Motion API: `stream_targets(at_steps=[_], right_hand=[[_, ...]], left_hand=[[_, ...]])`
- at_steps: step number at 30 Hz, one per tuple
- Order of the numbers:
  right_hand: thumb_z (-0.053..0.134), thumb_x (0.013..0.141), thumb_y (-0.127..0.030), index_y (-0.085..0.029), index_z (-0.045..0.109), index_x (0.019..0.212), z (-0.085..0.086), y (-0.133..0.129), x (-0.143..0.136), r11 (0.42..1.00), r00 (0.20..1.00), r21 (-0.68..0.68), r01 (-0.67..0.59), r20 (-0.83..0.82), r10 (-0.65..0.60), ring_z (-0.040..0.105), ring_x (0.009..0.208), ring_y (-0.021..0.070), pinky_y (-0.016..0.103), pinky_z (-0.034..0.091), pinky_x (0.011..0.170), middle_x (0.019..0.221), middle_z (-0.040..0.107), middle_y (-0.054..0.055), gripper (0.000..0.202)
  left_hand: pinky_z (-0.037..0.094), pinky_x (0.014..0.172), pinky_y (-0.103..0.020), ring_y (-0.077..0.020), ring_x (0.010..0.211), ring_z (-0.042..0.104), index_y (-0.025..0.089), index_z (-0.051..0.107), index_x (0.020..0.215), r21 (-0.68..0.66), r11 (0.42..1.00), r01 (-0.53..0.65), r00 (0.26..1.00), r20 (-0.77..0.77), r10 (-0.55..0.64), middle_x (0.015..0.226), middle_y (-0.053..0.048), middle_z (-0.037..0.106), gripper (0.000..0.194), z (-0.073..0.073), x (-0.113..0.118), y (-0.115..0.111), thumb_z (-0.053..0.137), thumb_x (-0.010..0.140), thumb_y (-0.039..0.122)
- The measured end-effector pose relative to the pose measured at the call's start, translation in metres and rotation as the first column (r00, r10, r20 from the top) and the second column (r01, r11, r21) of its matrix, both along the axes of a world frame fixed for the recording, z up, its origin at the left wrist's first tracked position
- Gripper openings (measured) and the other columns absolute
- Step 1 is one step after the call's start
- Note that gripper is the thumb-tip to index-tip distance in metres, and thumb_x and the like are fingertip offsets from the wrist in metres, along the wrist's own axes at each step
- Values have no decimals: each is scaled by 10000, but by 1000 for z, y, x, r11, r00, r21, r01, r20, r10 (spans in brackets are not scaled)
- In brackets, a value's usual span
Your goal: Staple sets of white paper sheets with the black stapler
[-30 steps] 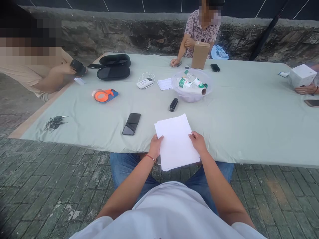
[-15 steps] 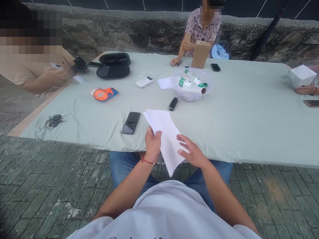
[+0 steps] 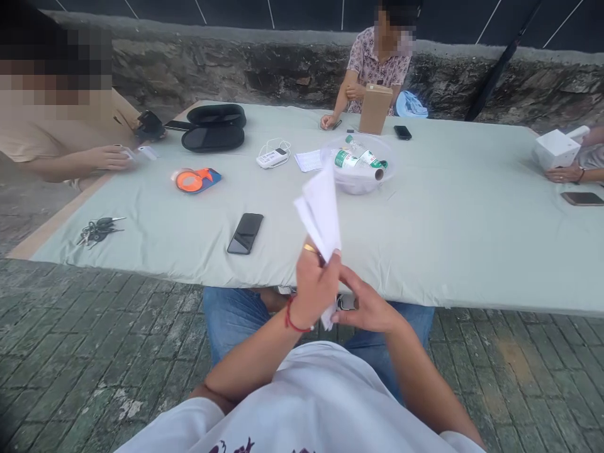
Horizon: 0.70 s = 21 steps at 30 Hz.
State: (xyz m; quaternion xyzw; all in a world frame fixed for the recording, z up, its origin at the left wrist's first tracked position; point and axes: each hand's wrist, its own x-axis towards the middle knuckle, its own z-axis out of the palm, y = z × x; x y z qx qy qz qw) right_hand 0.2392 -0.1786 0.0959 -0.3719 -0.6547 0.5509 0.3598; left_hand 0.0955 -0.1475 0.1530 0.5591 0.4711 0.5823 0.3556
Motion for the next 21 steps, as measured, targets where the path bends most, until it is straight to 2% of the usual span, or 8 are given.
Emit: stream_targets(at_steps=[2,4,6,8,12,15,18,21], right_hand=[[700,798,-577,-361,386,1486,-1,4,11,993,993,40,111,-50,-109,329,1452,305,499,320,1180,1562,382,29,787],[619,866,-566,-356,421,1452,-10,14,25,949,949,67,308,-98,-301,335,1450,279,490,327,1176,1559,385,29,653],[588,897,-533,-332,469,1404,-28,25,39,865,866,53,499,-60,-496,378,1422,257,472,338,1164,1525,430,43,559],[597,883,-543,-293,540,1328,-50,36,47,797,795,0,604,62,-603,471,1343,257,461,372,1130,1441,526,66,514],[683,788,-564,-239,653,1087,-89,45,46,758,806,-278,590,153,-572,669,952,247,373,544,808,1081,719,66,442],[815,652,-487,-213,645,932,-104,45,38,690,783,-406,599,115,-612,651,714,198,306,513,626,863,724,27,428],[823,628,-496,-205,639,852,-109,46,37,656,759,-439,614,100,-643,614,629,165,279,476,570,783,707,6,411],[767,670,-561,-200,655,821,-111,49,41,667,779,-443,598,127,-614,609,611,167,278,460,550,758,703,7,407]], left_hand=[[502,715,-276,-164,765,592,196,590,914,-105,993,58,982,186,-38,773,-14,599,119,-2,-20,13,642,844,277],[533,795,-327,-228,927,643,193,607,1041,-172,975,138,900,433,-51,877,-41,668,286,-10,-42,31,698,802,321],[541,857,-389,-287,1036,645,198,610,1107,-229,942,247,795,603,-61,961,-68,699,421,-28,-64,50,761,732,315],[542,885,-423,-313,1063,646,193,617,1118,-299,896,328,734,678,-42,1018,-93,712,492,-57,-82,66,802,669,272],[543,911,-466,-314,1031,675,167,609,1133,-448,797,406,705,708,39,1035,-118,726,584,-127,-97,79,830,593,186],[540,928,-468,-295,1015,687,152,603,1150,-503,758,416,704,705,81,1052,-129,729,615,-164,-94,76,841,584,165],[530,959,-455,-282,1035,686,141,609,1153,-494,743,451,669,739,86,1080,-133,725,543,-182,-93,73,822,660,223],[516,991,-459,-286,1068,677,126,612,1166,-495,720,486,634,767,99,1109,-139,719,464,-187,-97,74,765,748,256]])
